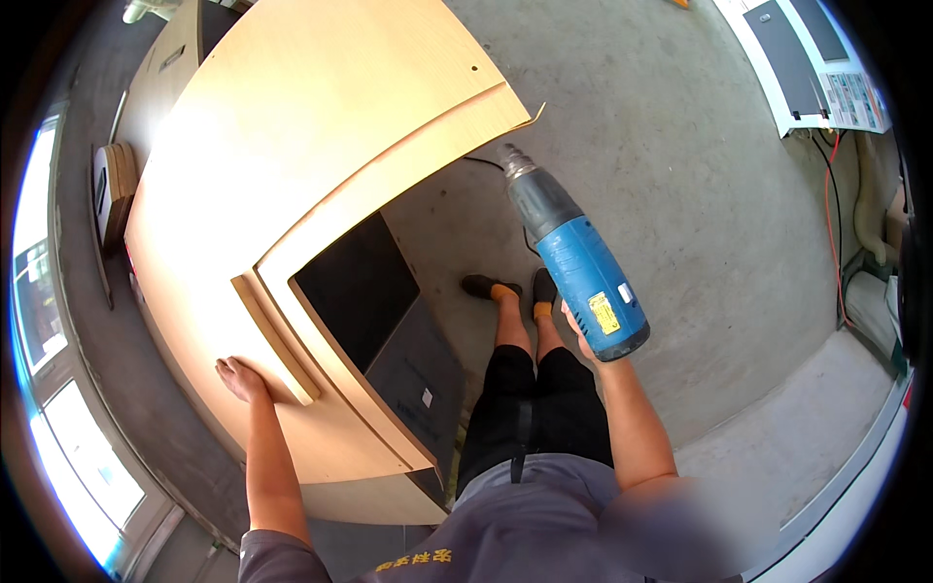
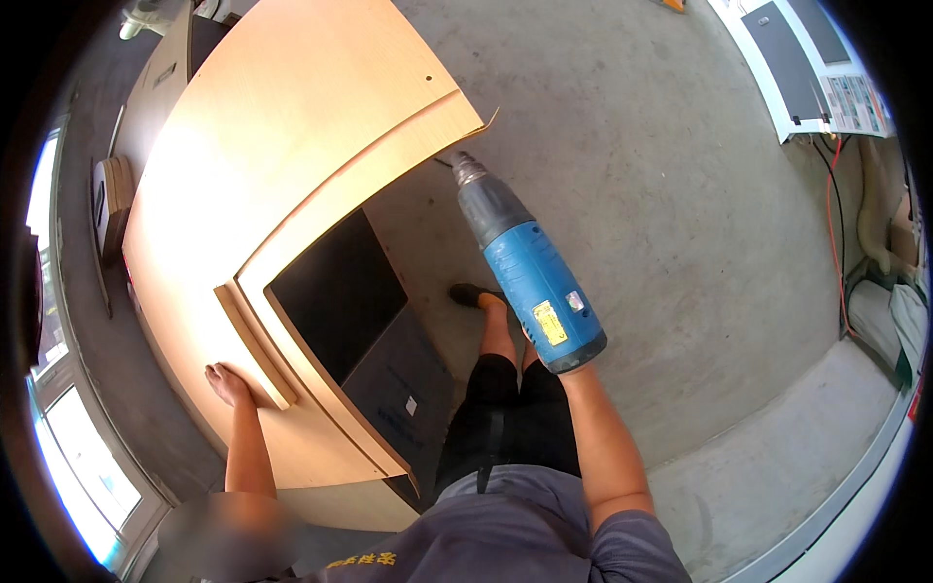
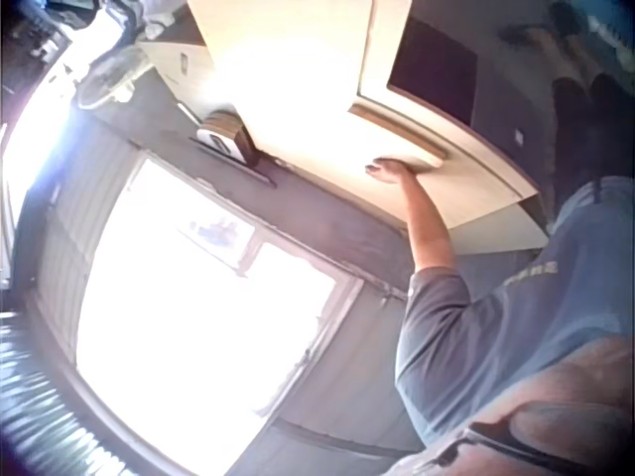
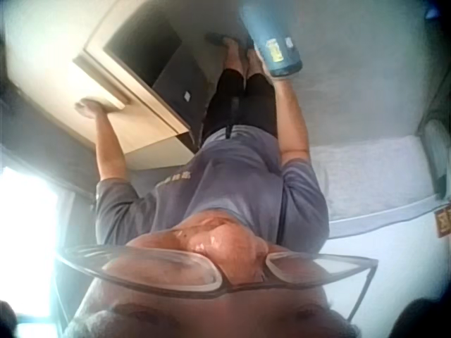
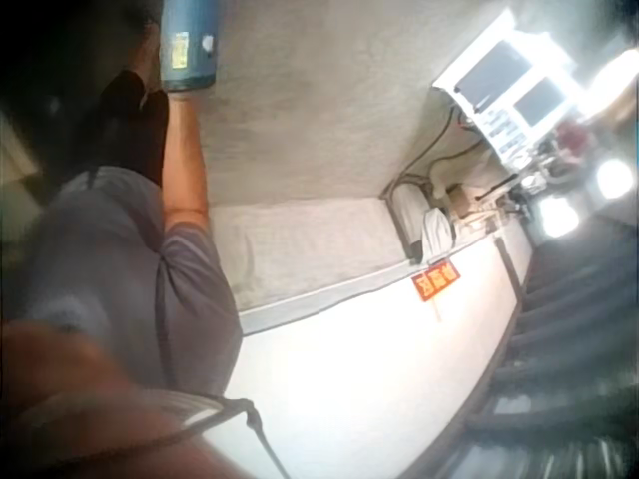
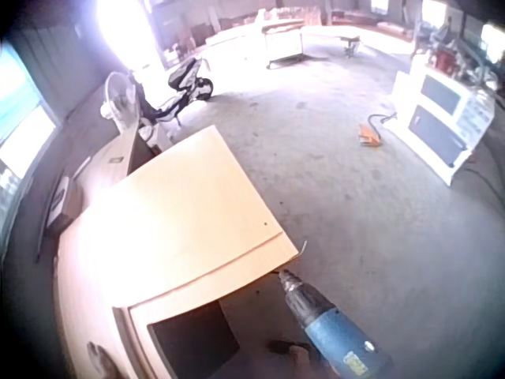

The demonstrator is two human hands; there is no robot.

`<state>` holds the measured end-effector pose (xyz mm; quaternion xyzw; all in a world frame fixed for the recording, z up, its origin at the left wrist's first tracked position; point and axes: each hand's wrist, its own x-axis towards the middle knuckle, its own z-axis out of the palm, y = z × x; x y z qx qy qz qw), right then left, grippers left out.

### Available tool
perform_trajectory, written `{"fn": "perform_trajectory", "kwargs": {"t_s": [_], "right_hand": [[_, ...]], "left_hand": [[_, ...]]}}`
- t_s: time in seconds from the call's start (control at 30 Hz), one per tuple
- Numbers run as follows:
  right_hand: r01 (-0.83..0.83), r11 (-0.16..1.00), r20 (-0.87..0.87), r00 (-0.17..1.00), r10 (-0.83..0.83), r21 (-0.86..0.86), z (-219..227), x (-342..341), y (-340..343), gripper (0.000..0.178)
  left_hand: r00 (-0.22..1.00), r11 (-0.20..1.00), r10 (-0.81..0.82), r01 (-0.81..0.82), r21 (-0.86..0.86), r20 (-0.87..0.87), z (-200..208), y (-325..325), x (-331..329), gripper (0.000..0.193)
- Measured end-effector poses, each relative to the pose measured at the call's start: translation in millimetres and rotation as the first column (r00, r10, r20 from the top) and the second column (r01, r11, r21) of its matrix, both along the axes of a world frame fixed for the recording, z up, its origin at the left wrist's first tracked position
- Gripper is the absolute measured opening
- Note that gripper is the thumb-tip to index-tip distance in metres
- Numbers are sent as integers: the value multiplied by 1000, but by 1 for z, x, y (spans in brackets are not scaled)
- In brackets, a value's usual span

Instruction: The person assembles a wooden furniture piece by positioning a large board and attaching smaller wooden strips. They use a heat gun to apply heat along the edges and seams, then press the strips into place. The person repeatedly repositions the board and applies heat to different sections to secure the components.

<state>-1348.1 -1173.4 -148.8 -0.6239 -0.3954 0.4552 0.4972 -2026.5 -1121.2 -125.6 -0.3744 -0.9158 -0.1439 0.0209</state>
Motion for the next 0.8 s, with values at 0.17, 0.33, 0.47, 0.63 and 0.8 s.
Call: {"fn": "perform_trajectory", "kwargs": {"t_s": [0.17,0.33,0.47,0.63,0.8], "right_hand": [[28,998,-77,997,-23,64,14,-2,14,13],[-8,995,-105,994,19,96,8,-5,10,14],[-86,995,-176,981,77,-43,5,-3,0,34],[-68,995,-49,996,72,68,-1,-10,-7,23],[209,897,-578,703,-415,-390,31,-5,2,16]], "left_hand": [[999,1000,9,-9,-11,-31,-4,-2,-2,63],[1000,1000,6,-7,-13,-25,-4,-5,-9,64],[1000,1000,15,-16,-19,-23,-3,-3,-2,64],[999,1000,7,-8,-12,-33,-2,-4,-3,64],[1000,1000,16,-17,-20,-26,1,-4,2,64]]}}
